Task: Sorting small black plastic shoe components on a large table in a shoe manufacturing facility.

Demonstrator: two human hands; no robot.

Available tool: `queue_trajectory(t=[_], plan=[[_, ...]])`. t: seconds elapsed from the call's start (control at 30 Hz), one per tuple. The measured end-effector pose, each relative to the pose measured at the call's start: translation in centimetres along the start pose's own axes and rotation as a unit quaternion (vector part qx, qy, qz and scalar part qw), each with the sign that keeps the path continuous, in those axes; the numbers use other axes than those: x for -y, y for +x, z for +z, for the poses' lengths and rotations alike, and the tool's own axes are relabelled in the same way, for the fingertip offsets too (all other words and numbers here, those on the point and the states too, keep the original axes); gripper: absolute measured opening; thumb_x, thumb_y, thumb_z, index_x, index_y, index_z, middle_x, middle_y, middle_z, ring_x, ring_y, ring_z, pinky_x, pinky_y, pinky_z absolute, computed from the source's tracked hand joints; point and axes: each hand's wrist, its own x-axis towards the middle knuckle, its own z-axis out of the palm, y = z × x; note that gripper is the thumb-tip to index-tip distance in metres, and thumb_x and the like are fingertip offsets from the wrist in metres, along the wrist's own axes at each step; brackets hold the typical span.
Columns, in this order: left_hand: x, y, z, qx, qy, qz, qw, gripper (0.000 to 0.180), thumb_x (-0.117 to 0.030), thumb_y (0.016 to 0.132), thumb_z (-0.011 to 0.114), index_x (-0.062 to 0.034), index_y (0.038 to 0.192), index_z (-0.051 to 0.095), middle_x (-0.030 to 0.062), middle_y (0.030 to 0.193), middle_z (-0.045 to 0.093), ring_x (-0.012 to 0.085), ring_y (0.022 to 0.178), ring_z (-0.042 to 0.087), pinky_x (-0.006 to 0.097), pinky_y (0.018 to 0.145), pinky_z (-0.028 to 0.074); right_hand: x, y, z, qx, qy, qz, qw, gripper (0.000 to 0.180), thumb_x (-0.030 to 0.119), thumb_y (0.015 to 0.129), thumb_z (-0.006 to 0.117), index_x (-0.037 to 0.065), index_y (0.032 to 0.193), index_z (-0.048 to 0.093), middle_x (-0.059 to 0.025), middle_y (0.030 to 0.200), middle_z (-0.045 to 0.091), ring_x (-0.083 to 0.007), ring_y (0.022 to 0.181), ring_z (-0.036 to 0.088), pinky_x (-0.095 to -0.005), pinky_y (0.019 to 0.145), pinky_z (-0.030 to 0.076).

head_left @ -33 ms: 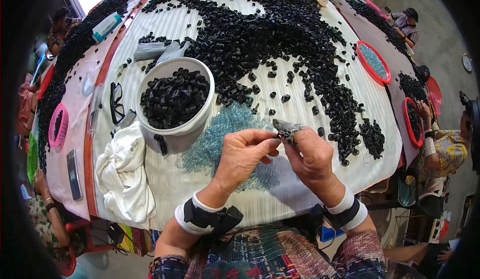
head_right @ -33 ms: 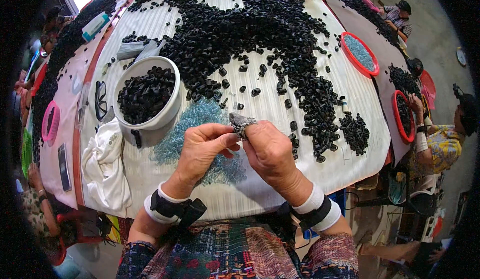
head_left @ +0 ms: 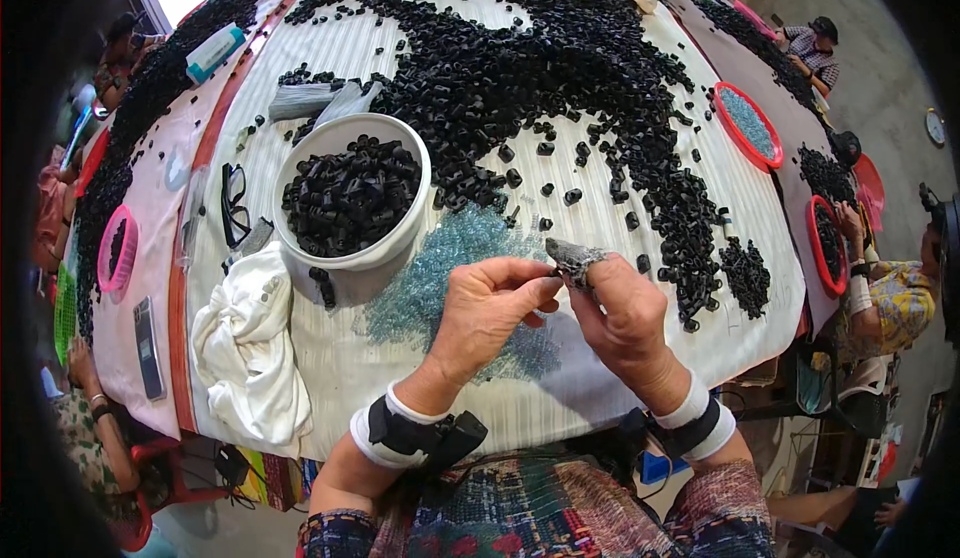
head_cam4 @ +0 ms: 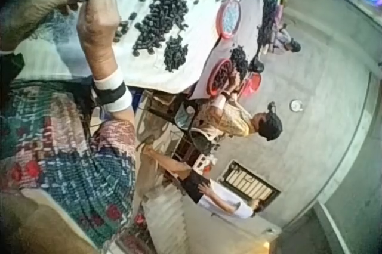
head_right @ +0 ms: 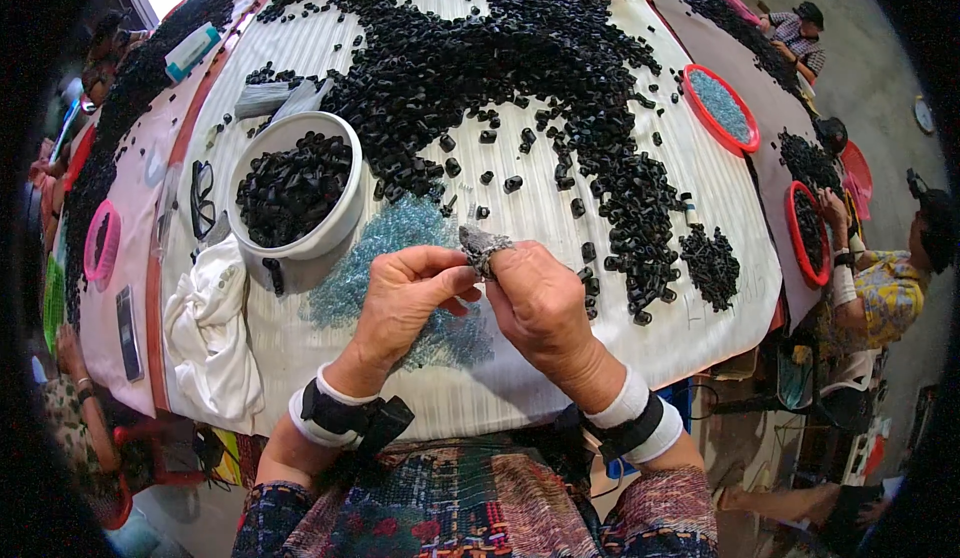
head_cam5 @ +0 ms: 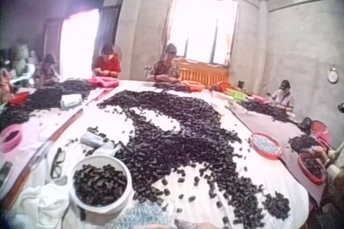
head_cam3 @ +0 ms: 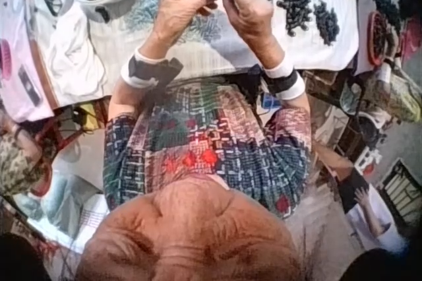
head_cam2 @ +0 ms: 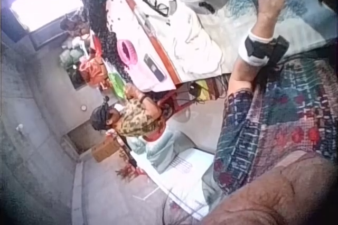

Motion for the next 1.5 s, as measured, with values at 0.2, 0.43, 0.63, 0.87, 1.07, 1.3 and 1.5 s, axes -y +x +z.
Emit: queue_trajectory(t=[0.2,0.43,0.63,0.87,1.07,1.3,1.5], plan=[[0.3,0.2,-0.5,0.016,-0.055,-0.014,0.998,0.012,-0.005,0.084,0.062,0.0035,0.092,0.063,0.0102,0.082,0.067,0.0164,0.074,0.067,0.025,0.059,0.055,0.2,0.1,-0.2,0.020,0.065,0.003,0.998,0.026,-0.003,0.066,0.069,-0.001,0.090,0.058,-0.0139,0.082,0.057,-0.0307,0.071,0.057,-0.0355,0.060,0.049],[0.5,0.3,-0.7,0.028,-0.090,-0.026,0.995,0.012,-0.004,0.083,0.062,0.0032,0.091,0.064,0.0095,0.083,0.067,0.0156,0.075,0.066,0.026,0.066,0.056,0.1,0.5,0.4,0.038,-0.003,-0.041,0.998,0.038,0.014,0.063,0.080,-0.001,0.088,0.056,-0.0138,0.086,0.053,-0.0276,0.074,0.055,-0.0348,0.058,0.049],[0.4,0.2,-0.6,0.031,-0.059,-0.027,0.997,0.012,-0.005,0.083,0.063,0.0037,0.091,0.065,0.0093,0.082,0.067,0.0142,0.072,0.065,0.025,0.064,0.055,0.3,0.2,0.3,0.032,-0.051,-0.050,0.997,0.036,0.013,0.063,0.080,0.001,0.084,0.053,-0.0120,0.078,0.052,-0.0277,0.069,0.055,-0.0349,0.055,0.048],[0.3,0.2,-0.4,0.038,-0.034,-0.022,0.998,0.015,-0.008,0.083,0.065,0.0037,0.092,0.066,0.0084,0.080,0.067,0.0129,0.066,0.064,0.024,0.059,0.053,0.5,0.3,-0.1,0.040,-0.058,-0.017,0.997,0.031,0.010,0.063,0.077,0.003,0.081,0.053,-0.0098,0.072,0.052,-0.0271,0.065,0.056,-0.0347,0.054,0.048],[0.0,0.1,-0.5,0.057,-0.032,-0.045,0.997,0.015,-0.011,0.084,0.065,0.0019,0.092,0.067,0.0068,0.079,0.068,0.0109,0.068,0.063,0.022,0.058,0.051,-0.2,0.1,-0.5,0.036,-0.029,-0.028,0.999,0.026,0.008,0.065,0.075,0.003,0.078,0.053,-0.0090,0.070,0.051,-0.0255,0.063,0.055,-0.0336,0.052,0.047],[0.1,0.0,-0.7,0.069,-0.034,-0.039,0.996,0.014,-0.010,0.086,0.063,0.0030,0.091,0.067,0.0073,0.079,0.067,0.0113,0.067,0.063,0.023,0.058,0.052,-0.1,-0.3,-0.2,0.026,-0.010,-0.046,0.999,0.024,0.008,0.067,0.076,0.004,0.074,0.053,-0.0079,0.066,0.050,-0.0243,0.058,0.054,-0.0337,0.048,0.045],[-0.1,0.2,-0.6,0.129,-0.008,-0.043,0.991,0.014,-0.013,0.086,0.064,0.0007,0.091,0.067,0.0052,0.081,0.067,0.0097,0.069,0.062,0.023,0.058,0.052,0.1,0.0,-1.4,0.058,-0.021,-0.052,0.997,0.024,0.009,0.067,0.076,0.004,0.076,0.053,-0.0088,0.070,0.051,-0.0249,0.060,0.055,-0.0335,0.049,0.046]])
